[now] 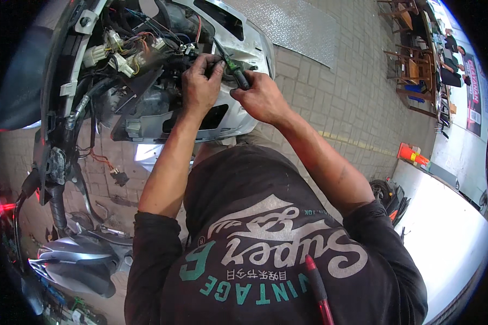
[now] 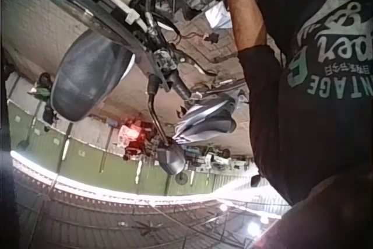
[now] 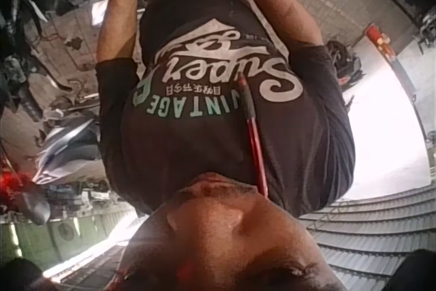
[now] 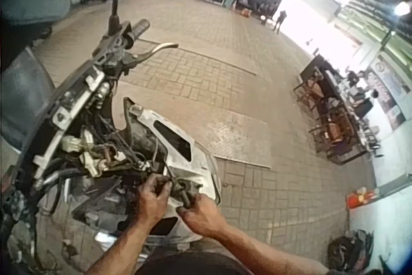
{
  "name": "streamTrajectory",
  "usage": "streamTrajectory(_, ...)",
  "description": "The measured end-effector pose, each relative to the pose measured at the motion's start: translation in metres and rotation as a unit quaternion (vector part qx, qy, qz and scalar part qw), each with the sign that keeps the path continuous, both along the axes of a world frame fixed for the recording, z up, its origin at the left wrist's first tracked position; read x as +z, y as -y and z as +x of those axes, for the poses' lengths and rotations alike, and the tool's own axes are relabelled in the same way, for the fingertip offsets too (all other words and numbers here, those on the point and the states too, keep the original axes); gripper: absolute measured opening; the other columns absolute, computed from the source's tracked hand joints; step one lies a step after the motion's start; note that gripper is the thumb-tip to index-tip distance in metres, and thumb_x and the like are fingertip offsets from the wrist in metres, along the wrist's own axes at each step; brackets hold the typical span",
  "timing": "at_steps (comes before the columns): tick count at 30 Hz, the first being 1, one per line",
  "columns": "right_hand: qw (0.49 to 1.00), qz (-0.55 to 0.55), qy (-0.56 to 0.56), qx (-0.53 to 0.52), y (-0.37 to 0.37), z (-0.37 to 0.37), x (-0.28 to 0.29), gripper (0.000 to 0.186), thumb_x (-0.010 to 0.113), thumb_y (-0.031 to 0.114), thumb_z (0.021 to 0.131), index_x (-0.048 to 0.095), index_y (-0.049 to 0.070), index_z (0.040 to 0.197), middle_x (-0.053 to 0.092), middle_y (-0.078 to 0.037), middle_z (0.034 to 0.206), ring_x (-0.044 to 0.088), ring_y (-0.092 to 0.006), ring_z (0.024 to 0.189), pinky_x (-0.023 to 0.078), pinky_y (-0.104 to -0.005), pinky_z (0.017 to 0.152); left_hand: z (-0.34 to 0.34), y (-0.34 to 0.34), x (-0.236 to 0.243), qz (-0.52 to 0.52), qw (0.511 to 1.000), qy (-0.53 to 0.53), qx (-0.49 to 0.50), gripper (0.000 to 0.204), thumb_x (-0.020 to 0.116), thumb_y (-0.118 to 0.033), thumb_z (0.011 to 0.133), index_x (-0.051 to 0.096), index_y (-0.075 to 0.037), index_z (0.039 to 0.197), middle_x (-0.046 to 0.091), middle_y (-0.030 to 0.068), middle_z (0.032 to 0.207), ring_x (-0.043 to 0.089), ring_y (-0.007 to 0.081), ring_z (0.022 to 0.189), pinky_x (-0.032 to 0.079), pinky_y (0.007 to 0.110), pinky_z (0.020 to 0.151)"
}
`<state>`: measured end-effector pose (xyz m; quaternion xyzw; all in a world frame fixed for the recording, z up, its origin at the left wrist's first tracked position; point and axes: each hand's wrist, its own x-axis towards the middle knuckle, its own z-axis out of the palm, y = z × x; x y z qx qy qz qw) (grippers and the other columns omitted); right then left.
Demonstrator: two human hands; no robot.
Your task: The person manipulates the electrical wiring and components within the front fairing of a silver scooter, using a pair of pliers to cut or secure wires and connecting various plastic harness plugs.
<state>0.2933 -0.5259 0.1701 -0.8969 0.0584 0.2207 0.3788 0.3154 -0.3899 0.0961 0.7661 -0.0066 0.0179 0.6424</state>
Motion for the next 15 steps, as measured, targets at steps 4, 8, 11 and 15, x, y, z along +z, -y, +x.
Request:
streamTrajectory(4, 1.0, -0.012, -0.01, 0.004, 0.001, 0.002, 0.007, 0.025, 0.059, 0.019, 0.073, 0.057, -0.003, 0.084, 0.056, -0.014, 0.063, 0.055, -0.0239, 0.058, 0.043, -0.0363, 0.061, 0.003, -0.001, 0.001, 0.034, 0.998, 0.049, 0.005, 0.011, 0.063, -0.009, 0.078, 0.059, -0.002, 0.085, 0.063, 0.0119, 0.074, 0.062, 0.0211, 0.066, 0.047, 0.032, 0.06)
streamTrajectory(8, 1.0, -0.024, 0.001, 0.002, 0.004, 0.001, 0.005, 0.025, 0.059, 0.021, 0.074, 0.058, -0.002, 0.084, 0.057, -0.016, 0.064, 0.055, -0.0251, 0.059, 0.044, -0.0373, 0.062, 0.003, 0.0, 0.005, 0.054, 0.996, 0.065, -0.017, 0.013, 0.063, -0.009, 0.078, 0.058, -0.001, 0.087, 0.063, 0.0123, 0.077, 0.063, 0.0238, 0.071, 0.047, 0.033, 0.063)
streamTrajectory(11, 0.999, -0.038, 0.004, 0.001, 0.006, 0.001, 0.005, 0.026, 0.06, 0.023, 0.075, 0.058, -0.002, 0.083, 0.058, -0.016, 0.064, 0.056, -0.0255, 0.06, 0.044, -0.0375, 0.062, 0.004, -0.004, -0.001, 0.066, 0.993, 0.085, -0.046, 0.016, 0.063, -0.009, 0.078, 0.056, -0.002, 0.091, 0.063, 0.0119, 0.079, 0.062, 0.0237, 0.072, 0.047, 0.034, 0.064)
streamTrajectory(15, 0.999, -0.032, -0.007, -0.016, 0.008, 0.002, 0.008, 0.026, 0.06, 0.023, 0.075, 0.058, -0.002, 0.08, 0.057, -0.016, 0.064, 0.056, -0.0257, 0.06, 0.044, -0.0377, 0.062, 0.011, -0.008, 0.005, 0.093, 0.986, 0.108, -0.089, 0.017, 0.063, -0.01, 0.078, 0.053, -0.002, 0.09, 0.062, 0.0157, 0.08, 0.062, 0.0345, 0.075, 0.048, 0.039, 0.063)
